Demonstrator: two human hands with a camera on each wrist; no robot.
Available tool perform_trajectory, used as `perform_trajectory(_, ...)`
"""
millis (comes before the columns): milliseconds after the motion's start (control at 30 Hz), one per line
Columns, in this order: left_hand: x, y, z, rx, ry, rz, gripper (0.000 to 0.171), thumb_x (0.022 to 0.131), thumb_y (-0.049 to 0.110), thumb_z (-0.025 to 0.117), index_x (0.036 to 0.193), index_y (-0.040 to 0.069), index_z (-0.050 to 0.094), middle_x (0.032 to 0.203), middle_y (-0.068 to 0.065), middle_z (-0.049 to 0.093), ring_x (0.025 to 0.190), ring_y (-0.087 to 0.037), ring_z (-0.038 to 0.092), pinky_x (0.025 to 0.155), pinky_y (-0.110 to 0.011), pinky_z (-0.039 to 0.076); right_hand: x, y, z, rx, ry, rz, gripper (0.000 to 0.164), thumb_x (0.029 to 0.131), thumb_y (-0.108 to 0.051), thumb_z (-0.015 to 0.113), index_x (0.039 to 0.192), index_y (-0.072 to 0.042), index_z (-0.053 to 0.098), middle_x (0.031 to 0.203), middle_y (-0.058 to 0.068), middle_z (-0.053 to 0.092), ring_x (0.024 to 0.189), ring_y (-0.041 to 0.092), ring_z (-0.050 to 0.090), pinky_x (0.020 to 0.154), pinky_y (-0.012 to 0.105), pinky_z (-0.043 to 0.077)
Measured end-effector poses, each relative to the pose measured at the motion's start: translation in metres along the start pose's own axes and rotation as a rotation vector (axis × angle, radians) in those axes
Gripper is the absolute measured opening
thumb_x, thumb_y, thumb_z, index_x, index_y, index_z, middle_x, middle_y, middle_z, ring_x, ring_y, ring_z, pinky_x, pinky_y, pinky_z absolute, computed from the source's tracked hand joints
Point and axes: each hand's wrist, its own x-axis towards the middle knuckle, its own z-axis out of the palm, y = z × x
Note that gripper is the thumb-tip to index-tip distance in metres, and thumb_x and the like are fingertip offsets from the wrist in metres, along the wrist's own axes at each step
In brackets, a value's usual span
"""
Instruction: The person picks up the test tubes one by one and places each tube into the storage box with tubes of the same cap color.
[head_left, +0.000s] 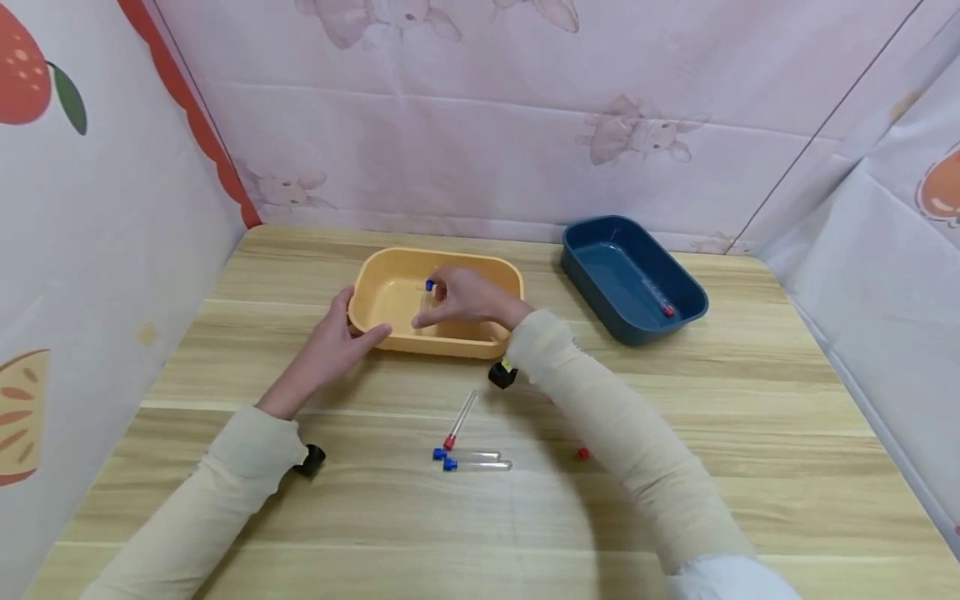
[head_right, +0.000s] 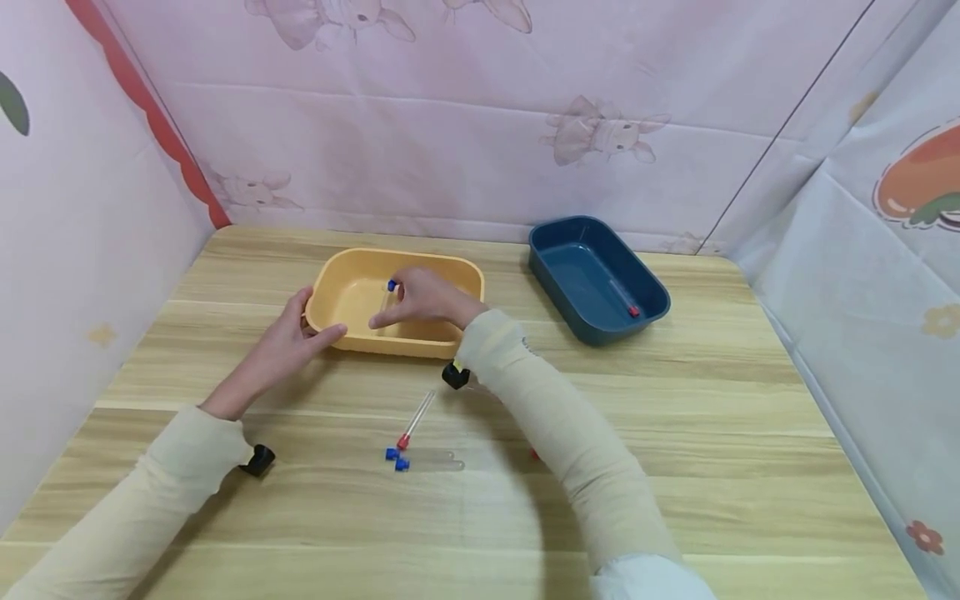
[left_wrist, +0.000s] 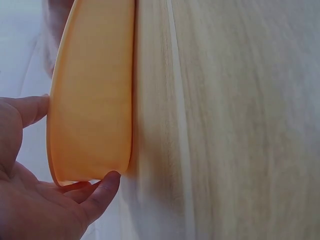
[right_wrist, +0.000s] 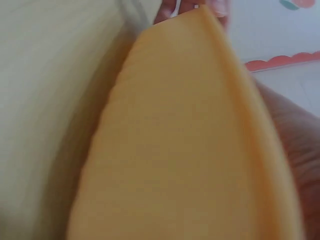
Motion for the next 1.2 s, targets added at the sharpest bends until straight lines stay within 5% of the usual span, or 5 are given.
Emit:
perform_trajectory(367,0.001,-0.001,0.004,0.004,-0.017,0.033,0.094,0.105,0.033,0.063,0.164,0.001,-0.001,0.167,-0.027,0.017,0.147,-0.043,0.034,0.115,-0.054,0.036,0.003,0.010,0.016,-0.042,-0.030,0.088,0.061,0.079,-0.054,0.088,0.107,-0.007,0.062,0.084,0.004,0.063,0.073,0.016,0.056,0.064,0.028,0.046)
perform_trajectory(800,0.002,-0.003,0.005,-0.009,-0.010,0.015,0.095,0.104,0.034,0.065,0.165,0.002,0.000,0.167,-0.026,0.018,0.147,-0.042,0.036,0.115,-0.053,0.037,0.005,0.013,0.018,-0.055,0.015,0.040,0.060,0.082,-0.053,0.086,0.101,-0.001,0.062,0.079,0.001,0.056,0.070,0.014,0.050,0.062,0.027,0.040)
perform_trajectory(1033,0.000,-0.001,0.002,0.011,-0.028,-0.012,0.099,0.104,0.043,0.062,0.165,0.002,-0.005,0.169,-0.025,0.011,0.149,-0.042,0.031,0.117,-0.054,0.033,-0.007,0.007,0.007,0.001,0.050,0.023,0.066,0.094,-0.040,0.078,0.139,0.003,0.057,0.107,0.010,0.068,0.094,0.021,0.063,0.085,0.032,0.053)
perform_trajectory(1200,0.000,0.001,0.001,0.025,-0.023,-0.016,0.098,0.104,0.042,0.061,0.165,0.003,-0.005,0.169,-0.025,0.011,0.149,-0.042,0.032,0.116,-0.053,0.034,-0.020,0.002,-0.009,-0.007,0.117,-0.018,0.064,0.096,-0.033,0.075,0.142,0.006,0.055,0.114,0.018,0.070,0.098,0.025,0.065,0.089,0.035,0.054)
